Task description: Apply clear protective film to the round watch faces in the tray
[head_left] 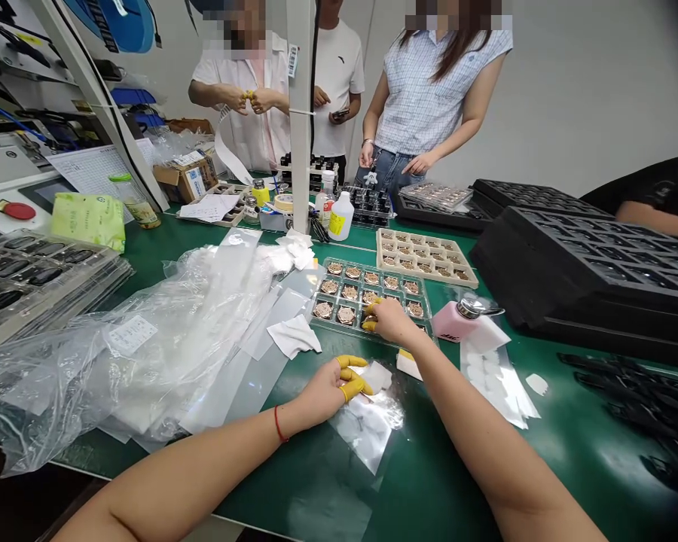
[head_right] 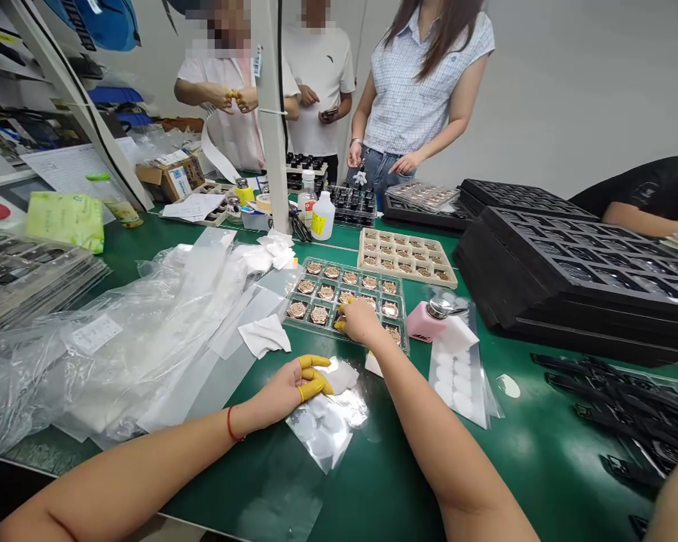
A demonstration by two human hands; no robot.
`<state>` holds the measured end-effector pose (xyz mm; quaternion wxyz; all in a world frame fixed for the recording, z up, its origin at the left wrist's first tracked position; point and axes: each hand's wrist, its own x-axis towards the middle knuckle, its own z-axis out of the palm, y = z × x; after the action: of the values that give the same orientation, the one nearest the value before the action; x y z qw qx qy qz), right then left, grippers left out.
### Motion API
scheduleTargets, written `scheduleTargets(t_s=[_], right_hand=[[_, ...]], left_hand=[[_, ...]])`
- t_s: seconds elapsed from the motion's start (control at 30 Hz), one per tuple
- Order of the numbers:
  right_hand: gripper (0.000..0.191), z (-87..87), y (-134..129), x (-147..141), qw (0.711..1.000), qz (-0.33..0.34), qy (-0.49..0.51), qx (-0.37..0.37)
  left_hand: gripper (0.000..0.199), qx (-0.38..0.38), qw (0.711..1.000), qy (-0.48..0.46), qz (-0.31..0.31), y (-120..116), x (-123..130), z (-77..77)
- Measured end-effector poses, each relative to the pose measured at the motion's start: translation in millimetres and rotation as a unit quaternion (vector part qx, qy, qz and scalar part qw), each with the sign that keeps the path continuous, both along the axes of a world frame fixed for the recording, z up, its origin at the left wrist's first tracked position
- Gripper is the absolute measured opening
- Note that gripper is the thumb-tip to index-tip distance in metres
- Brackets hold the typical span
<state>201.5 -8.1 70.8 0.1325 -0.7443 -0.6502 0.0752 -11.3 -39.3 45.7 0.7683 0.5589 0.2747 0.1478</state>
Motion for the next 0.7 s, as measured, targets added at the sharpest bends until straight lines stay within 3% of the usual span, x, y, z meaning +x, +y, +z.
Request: scheduleTargets(t_s=[0.1,0.17,0.2,0.3,0.37,0.43,0.57,0.63,0.7], right_hand=[[0.011,7.8,-18,-12,1.0,-0.019,0.007,0.018],[0.012,9.9,-39,-28,0.994,-0.025,0.106,0.019],[0.017,9.6,-50,-37,0.979,-0.022,0.203,0.006],[0.027,5.1,-80,-59,0.881,-0.016,0.468,-0.063],[0.029,-0.1,-91,-62,0.861,-0.024,0.503,-0.075],[0.026,-7.1,-97,-55,0.89,-0.046,0.452,-0.033],[0.014,-23.4,-105,-34,0.978,-0.046,0.201,0.038],[0.007,-25.1,-110,-31,0.993,-0.018,0.107,0.033],[0.011,-19.0,-116,-35,0.995,-0.001,0.083,0.054]], left_hand=[[0.055,0.003,1.0,0.0,0.023,2,0,2.4],[0.063,0.008,0.999,-0.012,0.028,2,1,1.6],[0.069,0.01,0.999,-0.028,0.026,1,1,0.6],[0.072,0.009,0.996,-0.086,0.007,-3,1,-2.9],[0.061,0.017,0.995,-0.094,-0.012,-6,-1,-4.2],[0.054,0.029,0.996,-0.078,-0.03,-8,-3,-3.9],[0.055,0.061,0.995,-0.05,-0.058,-7,-7,0.9],[0.051,0.086,0.994,-0.035,-0.059,-6,-8,4.4],[0.048,0.106,0.993,-0.019,-0.052,-5,-8,7.6]])
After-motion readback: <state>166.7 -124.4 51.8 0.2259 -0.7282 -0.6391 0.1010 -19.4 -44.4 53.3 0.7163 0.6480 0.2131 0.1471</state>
